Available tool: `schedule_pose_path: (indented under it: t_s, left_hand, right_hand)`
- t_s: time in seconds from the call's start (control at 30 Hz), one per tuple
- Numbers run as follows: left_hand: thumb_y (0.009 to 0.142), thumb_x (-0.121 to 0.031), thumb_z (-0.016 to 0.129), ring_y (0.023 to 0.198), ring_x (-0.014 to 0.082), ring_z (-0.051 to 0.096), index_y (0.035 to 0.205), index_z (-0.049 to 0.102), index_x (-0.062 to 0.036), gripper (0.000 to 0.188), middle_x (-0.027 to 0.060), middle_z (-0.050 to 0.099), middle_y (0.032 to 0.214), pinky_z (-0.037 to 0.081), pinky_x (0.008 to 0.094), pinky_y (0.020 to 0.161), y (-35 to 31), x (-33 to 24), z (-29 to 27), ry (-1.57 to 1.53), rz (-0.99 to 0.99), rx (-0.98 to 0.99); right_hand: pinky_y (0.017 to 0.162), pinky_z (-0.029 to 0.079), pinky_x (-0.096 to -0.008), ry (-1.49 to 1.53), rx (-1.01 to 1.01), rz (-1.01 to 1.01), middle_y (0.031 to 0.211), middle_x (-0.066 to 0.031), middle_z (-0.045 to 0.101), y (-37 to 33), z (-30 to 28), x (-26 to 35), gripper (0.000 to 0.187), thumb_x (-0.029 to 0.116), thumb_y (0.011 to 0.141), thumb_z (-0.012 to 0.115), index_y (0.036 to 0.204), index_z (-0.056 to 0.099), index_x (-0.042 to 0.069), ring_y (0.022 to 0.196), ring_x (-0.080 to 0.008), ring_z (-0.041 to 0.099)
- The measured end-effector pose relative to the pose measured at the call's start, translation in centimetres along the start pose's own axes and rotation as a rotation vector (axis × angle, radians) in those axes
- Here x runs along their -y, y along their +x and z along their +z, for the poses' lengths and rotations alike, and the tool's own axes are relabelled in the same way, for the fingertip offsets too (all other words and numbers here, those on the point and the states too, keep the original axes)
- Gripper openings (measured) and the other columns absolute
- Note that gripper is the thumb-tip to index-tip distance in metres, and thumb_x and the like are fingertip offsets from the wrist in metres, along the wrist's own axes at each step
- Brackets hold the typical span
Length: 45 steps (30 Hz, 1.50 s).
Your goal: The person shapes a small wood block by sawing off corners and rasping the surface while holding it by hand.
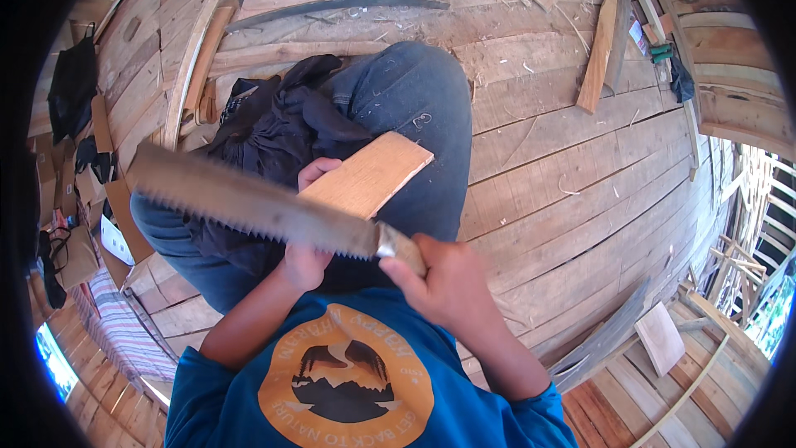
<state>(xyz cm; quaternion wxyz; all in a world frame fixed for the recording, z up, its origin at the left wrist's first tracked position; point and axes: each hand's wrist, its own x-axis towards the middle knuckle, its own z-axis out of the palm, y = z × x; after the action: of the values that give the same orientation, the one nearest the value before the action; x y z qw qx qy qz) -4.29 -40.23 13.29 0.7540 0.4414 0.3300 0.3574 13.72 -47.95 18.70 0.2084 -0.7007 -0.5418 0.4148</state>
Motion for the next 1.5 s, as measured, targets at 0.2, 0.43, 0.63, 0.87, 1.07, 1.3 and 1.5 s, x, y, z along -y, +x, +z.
schedule_pose_path:
  t_s: [0.2, 0.43, 0.63, 0.87, 1.07, 1.3, 1.5]
  left_hand:
    - [0.096, -0.056, 0.042, 0.119, 0.0185, 0.046, 0.139, 0.018, -0.0023, 0.073, 0.012, 0.041, 0.126, 0.037, 0.0329, 0.1, -0.1, 2.0, 0.4, -0.086, 0.073, -0.063]
    - [0.095, -0.054, 0.046, 0.122, 0.0198, 0.045, 0.14, 0.016, -0.0035, 0.075, 0.012, 0.039, 0.128, 0.037, 0.0346, 0.102, 0.0, -0.2, 0.7, -0.254, -0.04, -0.029]
    - [0.095, -0.054, 0.046, 0.12, 0.0205, 0.047, 0.138, 0.015, -0.0056, 0.072, 0.0133, 0.042, 0.128, 0.038, 0.0346, 0.101, -0.1, 0.5, 0.9, -0.093, 0.042, 0.001]
    - [0.095, -0.051, 0.05, 0.123, 0.0196, 0.043, 0.138, 0.016, -0.0077, 0.07, 0.0115, 0.038, 0.13, 0.036, 0.0352, 0.102, 0.3, 0.0, 1.0, -0.297, -0.007, -0.005]
    - [0.092, -0.052, 0.053, 0.125, 0.0196, 0.042, 0.139, 0.016, -0.0088, 0.074, 0.0108, 0.038, 0.13, 0.036, 0.0361, 0.103, 0.2, 0.6, 1.4, -0.325, -0.009, -0.046]
    - [0.092, -0.057, 0.051, 0.123, 0.0214, 0.047, 0.137, 0.021, -0.0106, 0.071, 0.009, 0.042, 0.129, 0.04, 0.0363, 0.1, 0.0, 0.1, 0.9, -0.269, -0.058, -0.005]
    - [0.091, -0.059, 0.049, 0.126, 0.022, 0.044, 0.136, 0.024, -0.0108, 0.07, 0.0095, 0.044, 0.129, 0.038, 0.0385, 0.103, -0.1, 0.3, 0.7, -0.251, -0.057, -0.03]
  right_hand:
    - [0.053, 0.046, -0.0442, 0.071, -0.067, 0.13, 0.059, -0.0227, 0.056, 2.3, -0.5, -2.1, 0.047, 0.042, 0.089, 0.06, 0.073, 0.061, -0.002, 0.058, -0.0406, 0.06]
    - [0.053, 0.046, -0.0441, 0.066, -0.012, 0.034, 0.057, -0.0225, 0.053, 0.9, 0.0, -0.8, 0.044, 0.04, 0.089, 0.061, 0.075, 0.06, -0.002, 0.057, -0.0417, 0.059]
    - [0.051, 0.044, -0.0423, 0.008, -0.079, 0.301, 0.055, -0.0216, 0.052, 1.8, -0.3, -3.6, 0.047, 0.039, 0.091, 0.059, 0.071, 0.06, -0.004, 0.052, -0.0382, 0.057]
    - [0.053, 0.045, -0.0415, 0.132, -0.041, 0.139, 0.056, -0.0203, 0.053, 1.7, -0.2, -1.9, 0.043, 0.037, 0.09, 0.06, 0.073, 0.061, -0.003, 0.055, -0.0381, 0.058]
    - [0.053, 0.046, -0.042, 0.082, -0.051, 0.157, 0.055, -0.0193, 0.053, 1.7, 0.1, -3.0, 0.042, 0.038, 0.088, 0.062, 0.072, 0.061, -0.001, 0.055, -0.036, 0.061]
    - [0.053, 0.046, -0.0447, 0.063, -0.068, 0.291, 0.057, -0.0215, 0.055, 2.1, -0.3, -3.9, 0.047, 0.043, 0.087, 0.062, 0.071, 0.062, -0.001, 0.056, -0.038, 0.061]
    - [0.054, 0.045, -0.0446, 0.167, -0.039, 0.177, 0.058, -0.022, 0.055, 1.4, 0.3, -1.8, 0.046, 0.041, 0.09, 0.059, 0.073, 0.062, -0.002, 0.058, -0.0407, 0.06]
